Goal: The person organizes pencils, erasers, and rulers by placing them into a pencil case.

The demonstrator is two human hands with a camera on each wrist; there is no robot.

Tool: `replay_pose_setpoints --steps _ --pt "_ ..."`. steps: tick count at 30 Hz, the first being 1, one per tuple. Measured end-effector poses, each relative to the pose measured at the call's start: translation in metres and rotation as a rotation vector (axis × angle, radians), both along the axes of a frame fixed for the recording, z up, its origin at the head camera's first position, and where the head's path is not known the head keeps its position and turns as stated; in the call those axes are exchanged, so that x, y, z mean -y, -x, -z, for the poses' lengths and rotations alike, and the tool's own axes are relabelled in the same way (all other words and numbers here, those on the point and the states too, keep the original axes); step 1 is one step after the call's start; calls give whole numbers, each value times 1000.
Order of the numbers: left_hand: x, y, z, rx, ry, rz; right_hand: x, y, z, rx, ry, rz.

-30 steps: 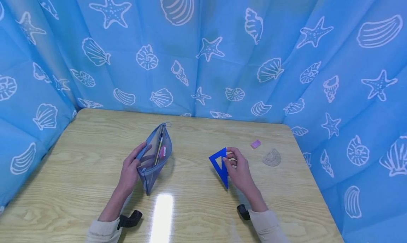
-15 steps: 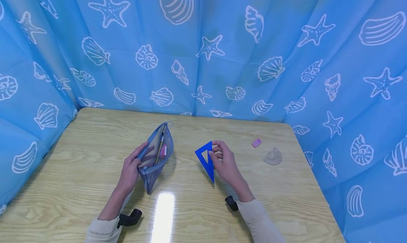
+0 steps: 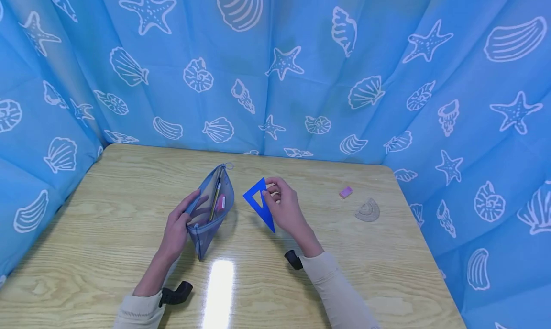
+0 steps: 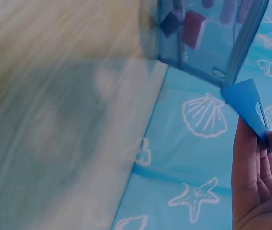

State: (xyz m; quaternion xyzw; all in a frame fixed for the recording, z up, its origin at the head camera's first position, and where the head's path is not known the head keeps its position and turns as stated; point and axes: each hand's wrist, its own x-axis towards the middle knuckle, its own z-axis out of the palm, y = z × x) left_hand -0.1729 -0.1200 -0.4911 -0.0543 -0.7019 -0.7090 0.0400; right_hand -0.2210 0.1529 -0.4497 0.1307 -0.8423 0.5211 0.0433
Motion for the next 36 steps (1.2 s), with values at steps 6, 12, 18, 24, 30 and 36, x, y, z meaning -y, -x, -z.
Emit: replay_pose_setpoints --steps 6,12,18,24,30,36 --pt "-1 -2 0 -1 8 -12 11 6 -6 -20 6 -20" --pt "-2 -2 0 3 2 -18 22 9 -14 -20 21 -31" --pt "-2 -2 -1 2 -4 -9 40 13 -29 10 70 -42" --pt "-4 -4 0 6 -6 -13 59 20 -37 76 79 -30" --pt "-5 -4 -1 2 -8 -20 78 27 -41 126 34 -4" --pt "-5 -5 -3 -1 0 -22 93 30 -41 129 -20 35"
